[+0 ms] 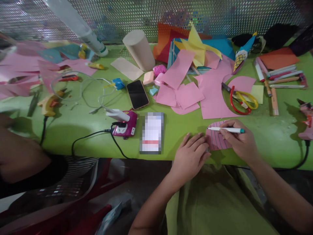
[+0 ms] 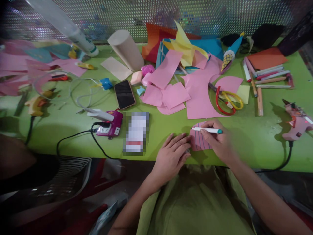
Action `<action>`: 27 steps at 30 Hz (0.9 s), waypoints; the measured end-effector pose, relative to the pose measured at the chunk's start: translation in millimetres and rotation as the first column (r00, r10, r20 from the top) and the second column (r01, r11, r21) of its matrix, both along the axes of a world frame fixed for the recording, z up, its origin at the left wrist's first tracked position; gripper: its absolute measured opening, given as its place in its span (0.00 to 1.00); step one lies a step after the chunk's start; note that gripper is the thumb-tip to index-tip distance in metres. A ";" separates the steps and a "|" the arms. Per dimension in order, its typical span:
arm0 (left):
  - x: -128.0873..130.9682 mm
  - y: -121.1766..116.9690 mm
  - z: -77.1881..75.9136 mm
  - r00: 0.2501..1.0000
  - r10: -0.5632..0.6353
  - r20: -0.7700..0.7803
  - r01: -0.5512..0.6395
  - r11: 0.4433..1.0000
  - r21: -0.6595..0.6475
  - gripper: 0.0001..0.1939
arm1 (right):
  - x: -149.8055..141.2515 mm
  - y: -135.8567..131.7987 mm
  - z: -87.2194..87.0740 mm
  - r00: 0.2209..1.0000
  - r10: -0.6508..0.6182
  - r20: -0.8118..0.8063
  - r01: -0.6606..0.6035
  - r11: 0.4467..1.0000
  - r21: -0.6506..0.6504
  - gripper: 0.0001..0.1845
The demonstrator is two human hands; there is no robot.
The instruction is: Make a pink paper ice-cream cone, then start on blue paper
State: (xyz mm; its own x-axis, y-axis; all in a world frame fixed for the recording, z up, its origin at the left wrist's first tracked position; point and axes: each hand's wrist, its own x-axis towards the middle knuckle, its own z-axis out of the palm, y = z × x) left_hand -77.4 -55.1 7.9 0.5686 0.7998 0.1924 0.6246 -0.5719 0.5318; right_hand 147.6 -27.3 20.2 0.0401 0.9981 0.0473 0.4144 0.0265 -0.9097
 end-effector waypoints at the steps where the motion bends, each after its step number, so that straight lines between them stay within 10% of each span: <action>1: 0.1 0.2 -0.1 1.000 0.001 0.001 -0.001 1.000 0.000 0.14 | 0.1 -0.1 0.0 1.000 -0.003 0.011 0.003 1.000 -0.001 0.07; 27: 0.4 1.3 -0.9 1.000 0.008 -0.002 -0.008 1.000 0.002 0.13 | 10.2 -24.0 3.8 0.989 0.117 0.094 -0.110 0.991 -0.078 0.05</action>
State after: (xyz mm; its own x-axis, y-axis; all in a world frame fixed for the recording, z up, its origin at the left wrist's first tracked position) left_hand -77.0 -53.8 7.0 0.5628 0.8038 0.1927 0.6303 -0.5682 0.5290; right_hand 157.7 -51.3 24.0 -0.0752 0.9968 -0.0267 0.5002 0.0146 -0.8658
